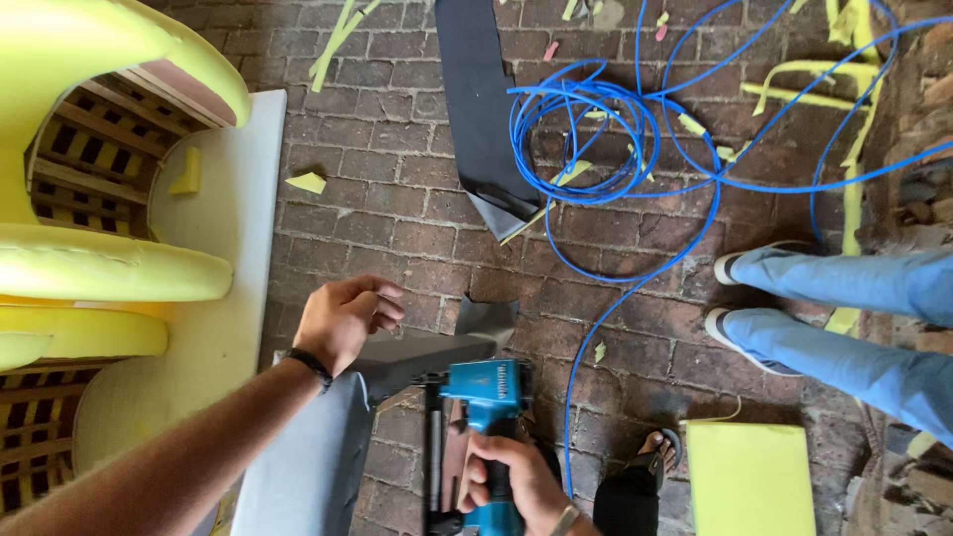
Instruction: The person uses a pneumatic staple gun to attach grey fabric to a wooden furniture frame with yellow foam padding. They stretch the fabric and drive staples along the edges and corners of the frame.
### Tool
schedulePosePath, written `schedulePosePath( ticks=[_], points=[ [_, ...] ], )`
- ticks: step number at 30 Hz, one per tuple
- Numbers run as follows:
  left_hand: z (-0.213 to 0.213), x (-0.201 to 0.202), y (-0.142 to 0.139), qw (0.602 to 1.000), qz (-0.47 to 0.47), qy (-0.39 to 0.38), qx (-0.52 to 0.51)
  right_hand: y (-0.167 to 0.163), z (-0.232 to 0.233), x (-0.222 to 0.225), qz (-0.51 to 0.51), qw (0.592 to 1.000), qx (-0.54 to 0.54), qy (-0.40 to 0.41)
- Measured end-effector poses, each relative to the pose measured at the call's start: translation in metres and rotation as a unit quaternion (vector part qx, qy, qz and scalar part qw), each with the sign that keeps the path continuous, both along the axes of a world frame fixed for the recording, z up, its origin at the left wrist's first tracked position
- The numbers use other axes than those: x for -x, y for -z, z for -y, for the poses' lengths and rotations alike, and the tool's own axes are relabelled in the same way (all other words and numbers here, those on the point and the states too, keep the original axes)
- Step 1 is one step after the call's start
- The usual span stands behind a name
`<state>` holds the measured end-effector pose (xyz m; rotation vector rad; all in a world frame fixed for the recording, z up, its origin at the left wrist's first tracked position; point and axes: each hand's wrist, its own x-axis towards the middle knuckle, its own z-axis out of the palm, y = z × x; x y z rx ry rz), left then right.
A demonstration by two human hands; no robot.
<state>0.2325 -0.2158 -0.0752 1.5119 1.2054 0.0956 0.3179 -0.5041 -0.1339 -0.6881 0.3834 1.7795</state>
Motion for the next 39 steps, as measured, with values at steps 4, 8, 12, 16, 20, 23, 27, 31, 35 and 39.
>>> schedulePosePath(
  ticks=[4,8,12,16,20,23,27,31,35,39],
  points=[
    [0.004,-0.003,-0.006,0.999,0.042,-0.018,0.000,-0.005,0.011,-0.015,0.013,1.000,-0.003,0.013],
    [0.010,-0.003,-0.015,0.996,0.022,0.006,-0.083,-0.018,0.015,-0.028,0.022,0.998,0.044,0.032],
    [0.017,-0.009,-0.025,0.994,0.057,-0.005,-0.097,-0.025,0.012,-0.031,0.044,0.998,0.045,0.017],
    [0.021,-0.014,-0.035,0.990,0.044,0.027,-0.131,-0.018,0.001,-0.008,0.046,0.998,0.026,0.028],
    [0.023,-0.014,-0.042,0.984,0.002,0.044,-0.174,-0.001,-0.007,0.021,0.051,0.998,0.009,0.040],
    [0.021,-0.009,-0.045,0.977,-0.007,0.038,-0.209,0.008,-0.009,0.039,0.060,0.998,0.017,0.015],
    [0.018,-0.005,-0.042,0.975,-0.026,0.024,-0.220,0.015,-0.010,0.054,0.026,0.997,0.029,0.067],
    [0.018,-0.004,-0.038,0.971,-0.034,0.041,-0.235,0.017,-0.014,0.058,0.036,0.997,-0.020,0.070],
    [0.023,-0.007,-0.036,0.975,-0.001,0.021,-0.220,0.015,-0.014,0.052,0.056,0.997,0.012,0.053],
    [0.027,-0.008,-0.037,0.969,-0.019,0.031,-0.243,0.008,-0.011,0.048,0.039,0.997,-0.012,0.058]
  ],
)
